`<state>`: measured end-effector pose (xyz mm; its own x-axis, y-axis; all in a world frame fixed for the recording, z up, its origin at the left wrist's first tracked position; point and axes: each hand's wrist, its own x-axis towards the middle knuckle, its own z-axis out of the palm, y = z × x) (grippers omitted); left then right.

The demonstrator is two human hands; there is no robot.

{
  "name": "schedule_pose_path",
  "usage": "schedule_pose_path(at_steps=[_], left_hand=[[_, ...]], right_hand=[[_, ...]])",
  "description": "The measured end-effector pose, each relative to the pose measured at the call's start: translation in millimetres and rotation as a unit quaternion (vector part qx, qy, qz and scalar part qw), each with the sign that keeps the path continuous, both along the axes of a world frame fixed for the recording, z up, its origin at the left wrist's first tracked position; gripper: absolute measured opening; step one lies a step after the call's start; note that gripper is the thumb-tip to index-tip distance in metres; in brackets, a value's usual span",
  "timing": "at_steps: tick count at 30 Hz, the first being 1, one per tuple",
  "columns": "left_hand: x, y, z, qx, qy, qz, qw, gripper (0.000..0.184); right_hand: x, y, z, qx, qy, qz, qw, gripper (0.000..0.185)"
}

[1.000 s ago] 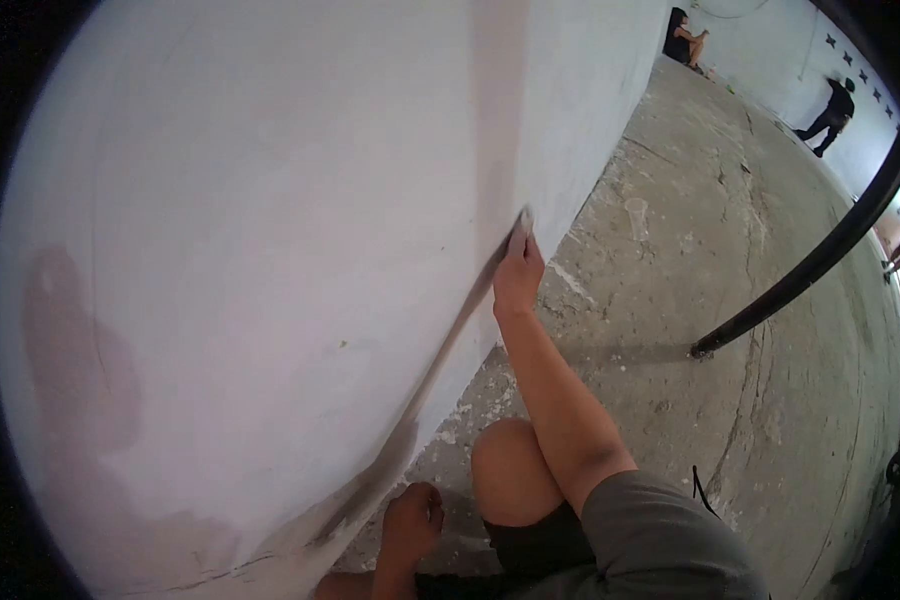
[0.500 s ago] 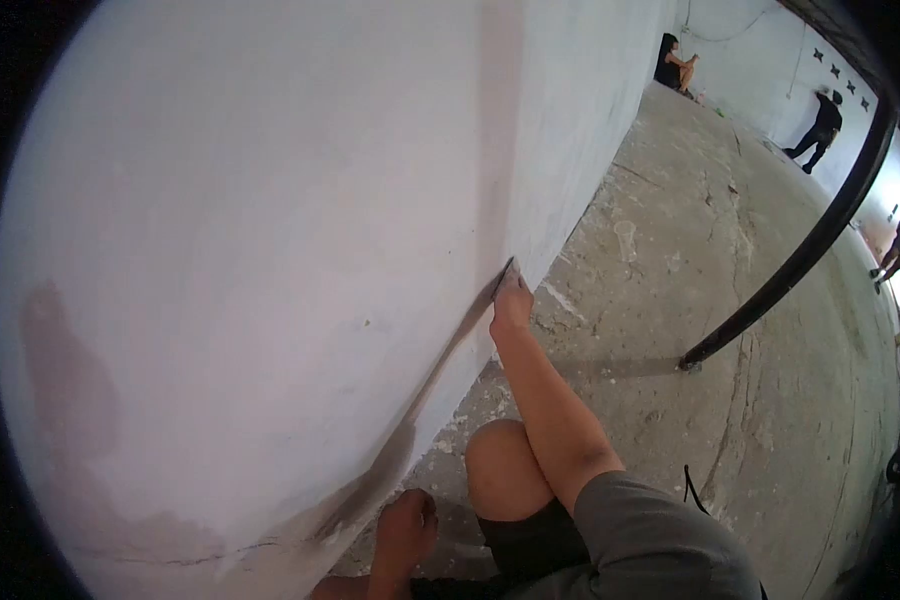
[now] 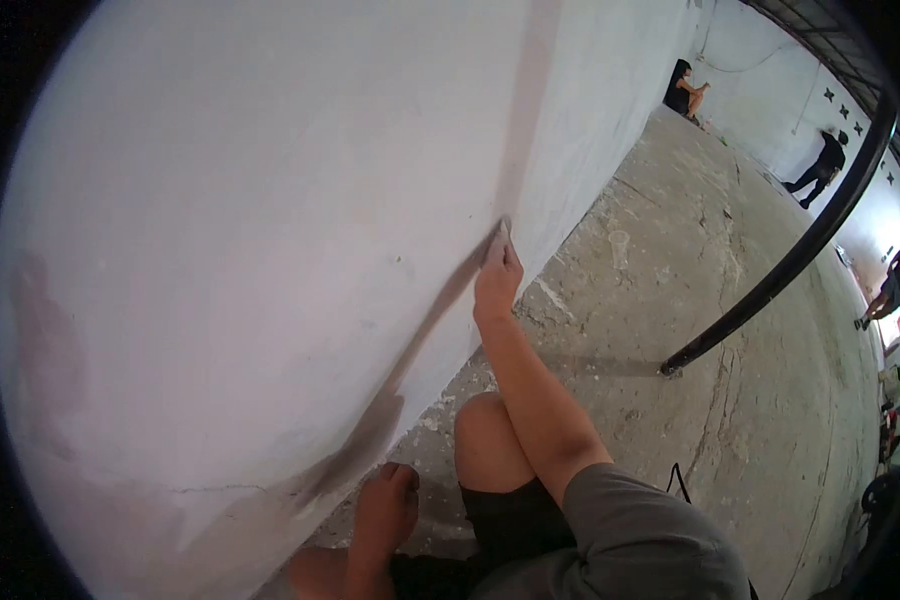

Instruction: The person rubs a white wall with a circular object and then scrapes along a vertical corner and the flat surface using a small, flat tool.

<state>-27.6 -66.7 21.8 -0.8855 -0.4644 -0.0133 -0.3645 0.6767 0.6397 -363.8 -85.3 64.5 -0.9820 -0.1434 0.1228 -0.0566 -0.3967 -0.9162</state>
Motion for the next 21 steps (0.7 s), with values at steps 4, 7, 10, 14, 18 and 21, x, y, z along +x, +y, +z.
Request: schedule_pose_path(at_steps=[4, 7, 10, 14, 18, 21], left_hand=[[4, -1, -6, -0.011, 0.038, 0.004, 0.999, 0.008], [3, 3, -1, -0.017, 0.048, 0.008, 0.999, 0.007], [2, 4, -1, 0.001, 0.036, 0.018, 0.999, 0.009], [3, -1, -6, -0.012, 0.045, -0.007, 0.999, 0.008], [7, 2, -2, 0.005, 0.028, -0.023, 0.999, 0.009], [7, 6, 1, 0.013, 0.017, -0.011, 1.0, 0.011]], right_hand=[[15, -22, -6, 0.029, 0.271, -0.089, 0.958, 0.045], [19, -15, -20, 0.067, 0.255, -0.084, 0.961, 0.044], [33, -19, -15, 0.055, 0.242, -0.088, 0.965, 0.043], [60, -26, -1, 0.055, 0.379, -0.075, 0.921, 0.043], [51, -25, 12, 0.043, 0.353, -0.075, 0.932, 0.043], [65, -29, 6, 0.041, 0.34, -0.075, 0.936, 0.043]])
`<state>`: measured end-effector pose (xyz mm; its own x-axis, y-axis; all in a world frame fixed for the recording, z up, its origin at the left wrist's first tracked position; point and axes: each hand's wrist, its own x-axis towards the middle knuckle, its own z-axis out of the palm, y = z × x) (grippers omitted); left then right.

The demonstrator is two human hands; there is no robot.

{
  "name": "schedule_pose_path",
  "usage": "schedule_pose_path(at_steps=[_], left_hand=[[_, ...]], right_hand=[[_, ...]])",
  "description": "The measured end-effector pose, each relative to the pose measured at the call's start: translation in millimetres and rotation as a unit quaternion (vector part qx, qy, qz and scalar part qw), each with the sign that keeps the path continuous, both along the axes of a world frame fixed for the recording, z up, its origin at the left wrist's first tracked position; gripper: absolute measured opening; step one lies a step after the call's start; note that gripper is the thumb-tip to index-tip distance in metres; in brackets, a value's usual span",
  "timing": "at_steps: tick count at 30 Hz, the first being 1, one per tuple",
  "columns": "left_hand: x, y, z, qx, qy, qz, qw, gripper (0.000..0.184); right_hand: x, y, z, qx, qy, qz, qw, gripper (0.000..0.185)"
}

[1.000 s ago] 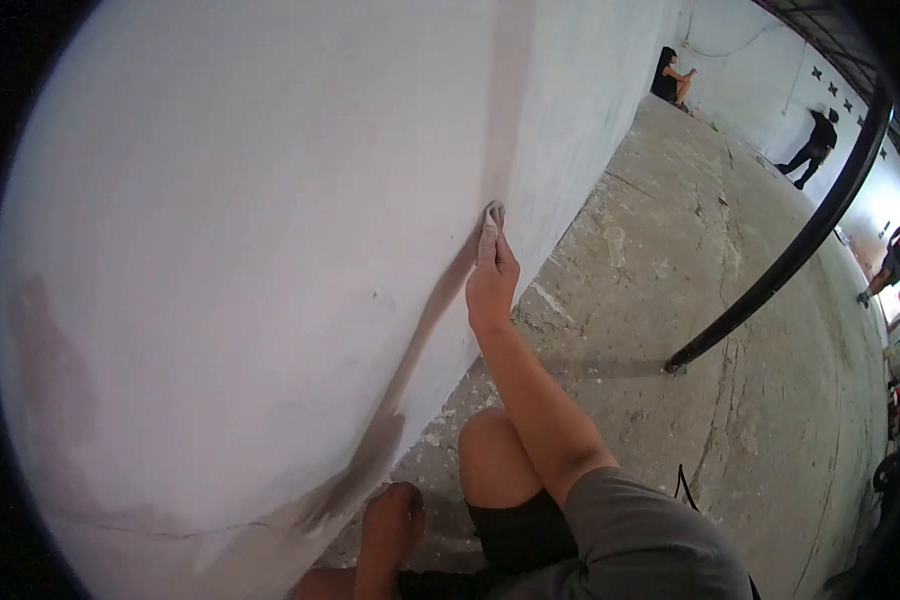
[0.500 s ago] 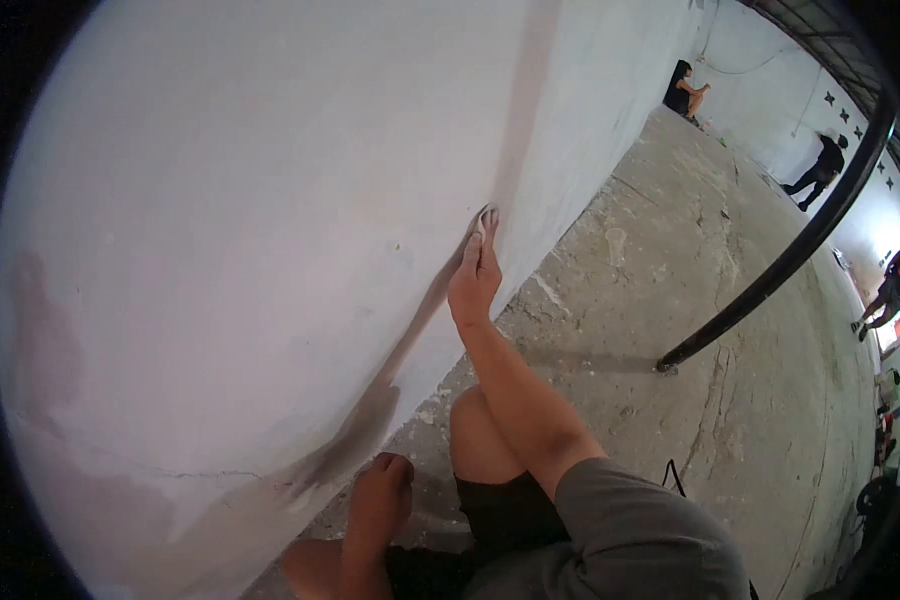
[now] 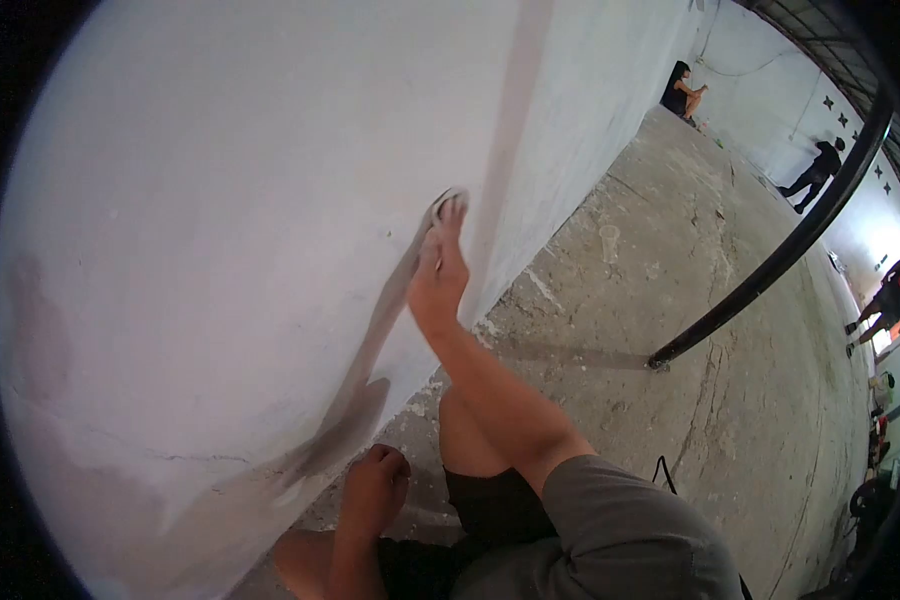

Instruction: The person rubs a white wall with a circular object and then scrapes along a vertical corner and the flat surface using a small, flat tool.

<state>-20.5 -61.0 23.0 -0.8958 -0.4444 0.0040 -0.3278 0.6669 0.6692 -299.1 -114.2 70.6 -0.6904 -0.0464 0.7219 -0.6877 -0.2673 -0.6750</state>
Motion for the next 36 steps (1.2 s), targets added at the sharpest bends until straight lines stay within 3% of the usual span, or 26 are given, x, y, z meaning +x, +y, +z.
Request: schedule_pose_path(at_steps=[4, 6, 10, 17, 19, 23, 27, 31, 33, 34, 36], left_hand=[[-2, -1, -4, 0.001, 0.025, 0.009, 1.0, 0.009], [-4, -1, -2, -0.002, 0.038, 0.024, 0.999, 0.007], [-3, -3, -6, 0.002, 0.048, 0.006, 0.999, 0.012], [-3, -3, -7, 0.015, 0.018, -0.002, 1.0, 0.012], [-3, -4, -8, 0.013, 0.013, -0.005, 1.0, 0.012], [-6, -5, -10, 0.011, 0.021, 0.003, 1.0, 0.014], [-7, -4, -6, 0.017, 0.01, -0.011, 1.0, 0.015], [-10, -5, -12, 0.014, -0.007, -0.016, 1.0, 0.015], [-8, -2, -13, 0.015, -0.007, -0.018, 1.0, 0.014], [-9, 0, -10, 0.012, -0.004, -0.012, 1.0, 0.014], [-9, 0, -10, 0.009, 0.002, -0.003, 1.0, 0.013]], right_hand=[[6, 5, 3, 0.017, 0.065, -0.006, 0.998, 0.045], [-8, 9, 20, -0.01, -0.145, 0.058, 0.988, 0.045], [20, 8, 2, 0.034, -0.079, 0.025, 0.996, 0.047], [-6, 3, 15, -0.04, -0.147, 0.031, 0.988, 0.048], [13, 6, 2, 0.021, -0.075, 0.018, 0.997, 0.048], [4, 3, 8, 0.011, -0.086, 0.029, 0.996, 0.048], [-7, 0, 13, 0.019, -0.072, -0.035, 0.997, 0.046], [13, 2, 5, 0.028, 0.058, 0.009, 0.998, 0.046], [-4, 5, 13, 0.018, -0.058, 0.045, 0.997, 0.046], [-10, 6, 13, 0.017, -0.057, 0.046, 0.997, 0.046], [-19, 6, 12, 0.003, -0.119, -0.003, 0.993, 0.045]])
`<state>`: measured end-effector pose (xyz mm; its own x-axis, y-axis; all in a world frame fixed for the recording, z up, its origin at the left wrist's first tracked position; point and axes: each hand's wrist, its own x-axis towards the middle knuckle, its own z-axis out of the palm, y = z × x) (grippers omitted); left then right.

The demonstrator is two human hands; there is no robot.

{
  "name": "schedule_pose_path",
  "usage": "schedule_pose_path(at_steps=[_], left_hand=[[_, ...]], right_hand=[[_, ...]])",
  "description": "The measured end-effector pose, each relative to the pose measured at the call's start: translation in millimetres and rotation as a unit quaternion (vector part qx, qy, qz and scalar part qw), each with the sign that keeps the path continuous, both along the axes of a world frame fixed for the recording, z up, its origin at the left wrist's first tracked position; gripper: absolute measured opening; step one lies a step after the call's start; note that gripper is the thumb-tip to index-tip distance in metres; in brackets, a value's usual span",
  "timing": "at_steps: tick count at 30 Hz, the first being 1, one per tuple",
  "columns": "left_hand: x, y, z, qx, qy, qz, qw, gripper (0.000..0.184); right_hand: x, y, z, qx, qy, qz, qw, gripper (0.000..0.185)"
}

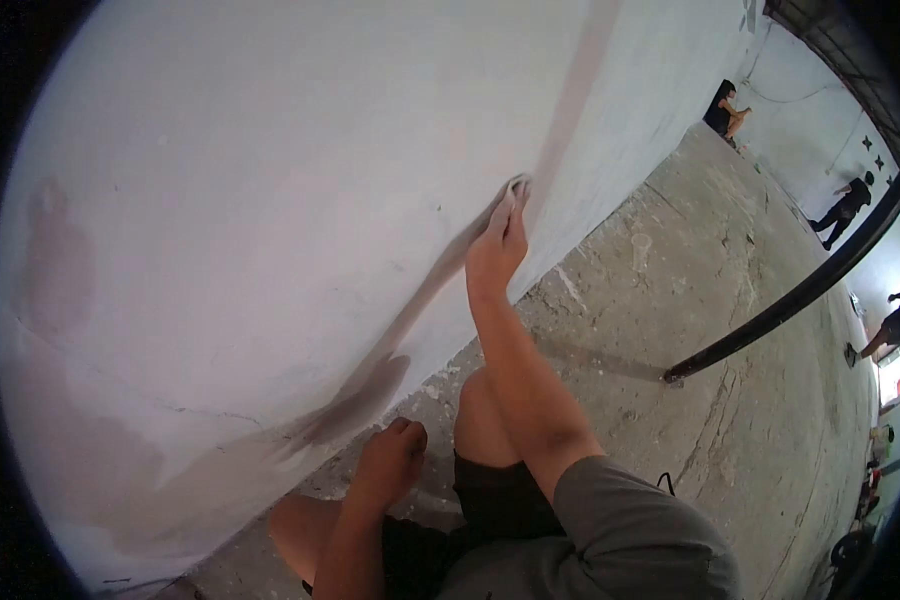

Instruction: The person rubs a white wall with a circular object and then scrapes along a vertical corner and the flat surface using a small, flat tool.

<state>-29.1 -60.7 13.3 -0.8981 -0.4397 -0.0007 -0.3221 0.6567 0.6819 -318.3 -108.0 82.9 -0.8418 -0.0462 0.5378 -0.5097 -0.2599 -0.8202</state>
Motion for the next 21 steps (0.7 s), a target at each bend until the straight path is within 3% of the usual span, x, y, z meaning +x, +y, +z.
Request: schedule_pose_path(at_steps=[3, 5, 7, 11, 13, 15, 17, 18, 21], left_hand=[[1, -3, -2, 0.006, 0.006, -0.01, 1.0, 0.011], [1, -3, 3, 0.006, -0.016, -0.003, 1.0, 0.011], [1, -4, 1, 0.015, -0.011, -0.007, 1.0, 0.012], [2, -1, 0, 0.022, -0.022, -0.005, 1.0, 0.016], [1, -1, 2, 0.011, -0.023, -0.006, 1.0, 0.016], [1, -1, 0, 0.005, -0.028, -0.007, 1.0, 0.016], [1, -4, -2, 0.02, -0.007, -0.006, 1.0, 0.015], [2, -5, -3, 0.018, -0.006, -0.004, 1.0, 0.015], [0, -2, 0, 0.015, 0.0, 0.005, 1.0, 0.015]], right_hand=[[32, -2, -16, -0.03, 0.103, 0.054, 0.993, 0.045], [25, 1, -8, 0.032, 0.174, 0.028, 0.984, 0.047], [11, -3, 12, -0.02, 0.028, 0.041, 0.999, 0.046], [6, -4, 5, -0.02, 0.018, -0.004, 1.0, 0.045], [30, -4, -18, 0.007, 0.154, 0.011, 0.988, 0.046], [20, -2, -12, 0.031, 0.155, 0.003, 0.987, 0.047], [-2, 1, 8, 0.014, 0.022, -0.002, 1.0, 0.047], [-11, -2, 12, -0.054, -0.025, 0.02, 0.998, 0.047], [15, 5, -7, 0.026, -0.009, 0.041, 0.999, 0.049]])
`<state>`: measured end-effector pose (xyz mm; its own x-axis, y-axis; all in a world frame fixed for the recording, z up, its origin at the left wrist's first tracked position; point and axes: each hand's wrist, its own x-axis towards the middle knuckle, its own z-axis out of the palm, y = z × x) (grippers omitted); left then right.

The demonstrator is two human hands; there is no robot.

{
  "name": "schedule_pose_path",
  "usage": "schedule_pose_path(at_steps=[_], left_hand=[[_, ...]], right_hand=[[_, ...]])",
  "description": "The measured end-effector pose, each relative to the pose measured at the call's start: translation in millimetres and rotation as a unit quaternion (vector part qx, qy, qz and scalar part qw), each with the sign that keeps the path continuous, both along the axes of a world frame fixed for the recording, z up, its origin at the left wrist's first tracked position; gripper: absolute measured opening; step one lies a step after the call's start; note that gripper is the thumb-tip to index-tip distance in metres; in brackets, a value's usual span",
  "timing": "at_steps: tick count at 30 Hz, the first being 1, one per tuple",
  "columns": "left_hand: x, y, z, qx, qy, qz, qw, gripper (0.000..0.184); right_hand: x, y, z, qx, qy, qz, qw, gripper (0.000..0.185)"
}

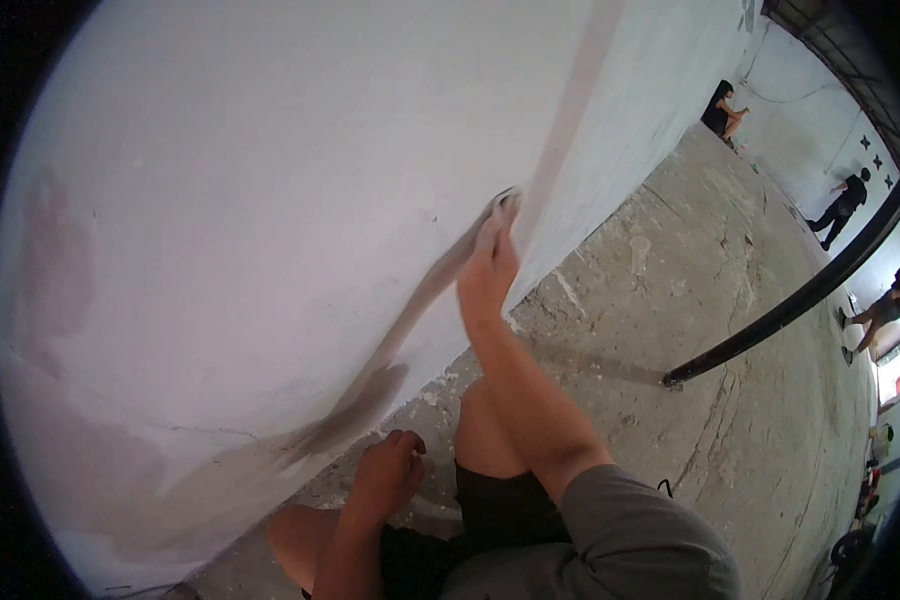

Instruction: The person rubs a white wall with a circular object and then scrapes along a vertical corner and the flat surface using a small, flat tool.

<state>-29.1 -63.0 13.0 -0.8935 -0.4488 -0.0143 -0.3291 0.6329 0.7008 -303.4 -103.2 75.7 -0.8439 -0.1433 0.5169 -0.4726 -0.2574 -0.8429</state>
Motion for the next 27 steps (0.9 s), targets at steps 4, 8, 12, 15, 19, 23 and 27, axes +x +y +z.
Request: schedule_pose_path(at_steps=[4, 8, 12, 15, 19, 23, 27], left_hand=[[-3, 0, 4, 0.005, -0.029, -0.003, 1.0, 0.016], [-4, 1, -4, 0.003, -0.008, -0.006, 1.0, 0.02], [-6, -2, -11, 0.015, -0.031, -0.016, 0.999, 0.023], [-5, 0, -10, 0.008, -0.027, -0.01, 1.0, 0.028], [-5, 2, -6, 0.014, -0.024, -0.011, 1.0, 0.027], [-4, 0, -10, 0.008, -0.044, -0.009, 0.999, 0.027], [-2, 2, -2, 0.011, -0.053, -0.018, 0.998, 0.029]], right_hand=[[-11, -3, 8, -0.018, 0.015, -0.003, 1.0, 0.049], [-17, -9, 11, -0.061, -0.021, -0.035, 0.997, 0.048], [20, -8, -4, -0.021, 0.083, 0.011, 0.996, 0.046], [-1, -4, 7, -0.053, 0.076, 0.004, 0.996, 0.044], [13, -4, 0, -0.012, 0.126, -0.021, 0.992, 0.043], [-16, -3, 9, -0.007, 0.132, -0.031, 0.991, 0.042], [-26, 2, 9, -0.026, 0.072, -0.019, 0.997, 0.042]])
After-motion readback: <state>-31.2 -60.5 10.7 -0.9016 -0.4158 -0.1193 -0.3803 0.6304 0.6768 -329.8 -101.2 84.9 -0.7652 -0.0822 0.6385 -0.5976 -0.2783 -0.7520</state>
